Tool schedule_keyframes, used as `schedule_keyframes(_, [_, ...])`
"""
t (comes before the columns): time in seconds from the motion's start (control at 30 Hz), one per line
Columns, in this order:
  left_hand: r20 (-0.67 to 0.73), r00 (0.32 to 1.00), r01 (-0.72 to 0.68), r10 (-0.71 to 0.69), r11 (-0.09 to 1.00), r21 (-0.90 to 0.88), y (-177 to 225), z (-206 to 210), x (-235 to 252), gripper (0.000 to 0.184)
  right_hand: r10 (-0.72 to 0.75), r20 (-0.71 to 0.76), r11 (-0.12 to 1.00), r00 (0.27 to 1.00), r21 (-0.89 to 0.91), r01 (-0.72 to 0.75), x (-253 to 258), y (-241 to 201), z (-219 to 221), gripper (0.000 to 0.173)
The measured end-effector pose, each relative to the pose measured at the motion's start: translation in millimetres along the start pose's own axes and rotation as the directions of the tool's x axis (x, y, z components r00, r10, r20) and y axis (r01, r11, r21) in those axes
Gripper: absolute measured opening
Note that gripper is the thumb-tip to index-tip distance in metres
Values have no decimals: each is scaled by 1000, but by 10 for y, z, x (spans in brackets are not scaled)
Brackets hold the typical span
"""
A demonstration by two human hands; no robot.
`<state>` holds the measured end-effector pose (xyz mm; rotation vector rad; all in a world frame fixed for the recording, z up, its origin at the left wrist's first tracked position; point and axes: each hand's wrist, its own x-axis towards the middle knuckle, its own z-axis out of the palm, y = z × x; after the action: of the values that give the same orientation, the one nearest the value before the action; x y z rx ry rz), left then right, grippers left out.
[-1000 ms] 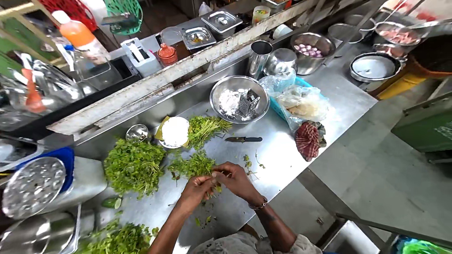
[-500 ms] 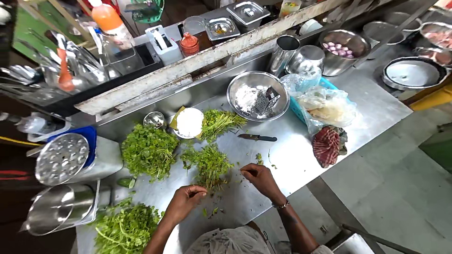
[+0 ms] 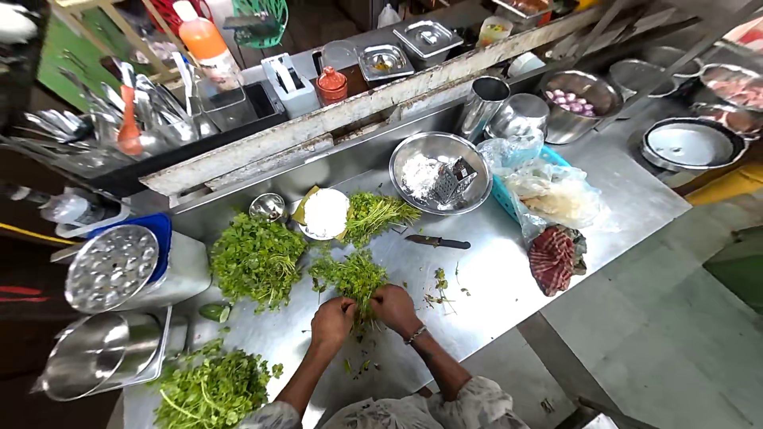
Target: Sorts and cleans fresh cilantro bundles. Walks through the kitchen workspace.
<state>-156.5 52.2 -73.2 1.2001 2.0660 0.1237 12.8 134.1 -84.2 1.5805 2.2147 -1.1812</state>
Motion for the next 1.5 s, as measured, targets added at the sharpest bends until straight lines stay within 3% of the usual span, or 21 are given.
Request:
schedule_keyframes(0.17, [84, 991, 76, -105, 954, 290, 223, 29, 219, 36, 200, 41, 975, 979, -107, -195, 142, -191, 122, 48])
schedule_keyframes(0.33, [90, 983, 122, -161, 934, 336, 295, -98, 265, 37, 257, 11, 962, 966, -94, -255, 174, -158, 95, 41])
schedule_keyframes(0.4, [94, 984, 131, -153, 970, 203, 198, -179, 313, 37, 258, -20, 963, 966, -78, -258, 199, -81, 86, 39])
schedule_keyframes(0.5, [149, 989, 61, -24, 967, -249, -105, -328, 402, 32, 222, -69, 975, 973, -19, -224, 241, 47, 105, 32])
schedule_keyframes(0.57, [188, 979, 48, 74, 817, -574, -209, -474, 356, 30, 160, -117, 987, 980, 36, -157, 228, 86, 73, 30])
schedule_keyframes(0.63, [189, 974, 51, 127, 688, -724, -246, -632, 270, 27, 57, -245, 991, 968, 131, -25, 184, 106, 41, 28])
schedule_keyframes(0.73, [145, 975, 8, 169, 624, -781, -305, -684, 198, 26, -35, -387, 897, 921, 395, 200, 76, -4, -30, 20])
schedule_keyframes(0.83, [130, 972, -14, 195, 603, -797, -313, -591, 160, 25, -88, -335, 744, 938, 604, 285, 16, -207, -79, 29])
schedule_keyframes(0.97, [107, 975, -8, 195, 510, -860, -275, -462, 109, 25, -78, -101, 668, 992, 733, 127, 76, -304, -52, 55])
schedule_keyframes(1.1, [115, 973, 41, 201, 339, -940, -336, -414, 94, 26, -107, 76, 412, 991, 911, -26, 29, -330, -43, 49])
schedule_keyframes(1.17, [124, 971, 57, 204, 305, -951, -379, -416, 92, 24, -138, 123, 370, 983, 927, -64, 8, -318, -10, 47])
schedule_keyframes(1.3, [144, 966, 79, 217, 285, -955, -432, -401, 120, 20, -161, 79, 409, 984, 913, -7, 1, -312, 43, 54])
schedule_keyframes(1.4, [141, 965, 82, 220, 255, -963, -422, -402, 115, 19, -133, -6, 451, 991, 890, 66, 17, -335, 81, 48])
schedule_keyframes(1.5, [111, 970, 68, 217, 195, -978, -365, -428, 82, 18, -72, -157, 713, 985, 682, 161, 92, -288, 91, 33])
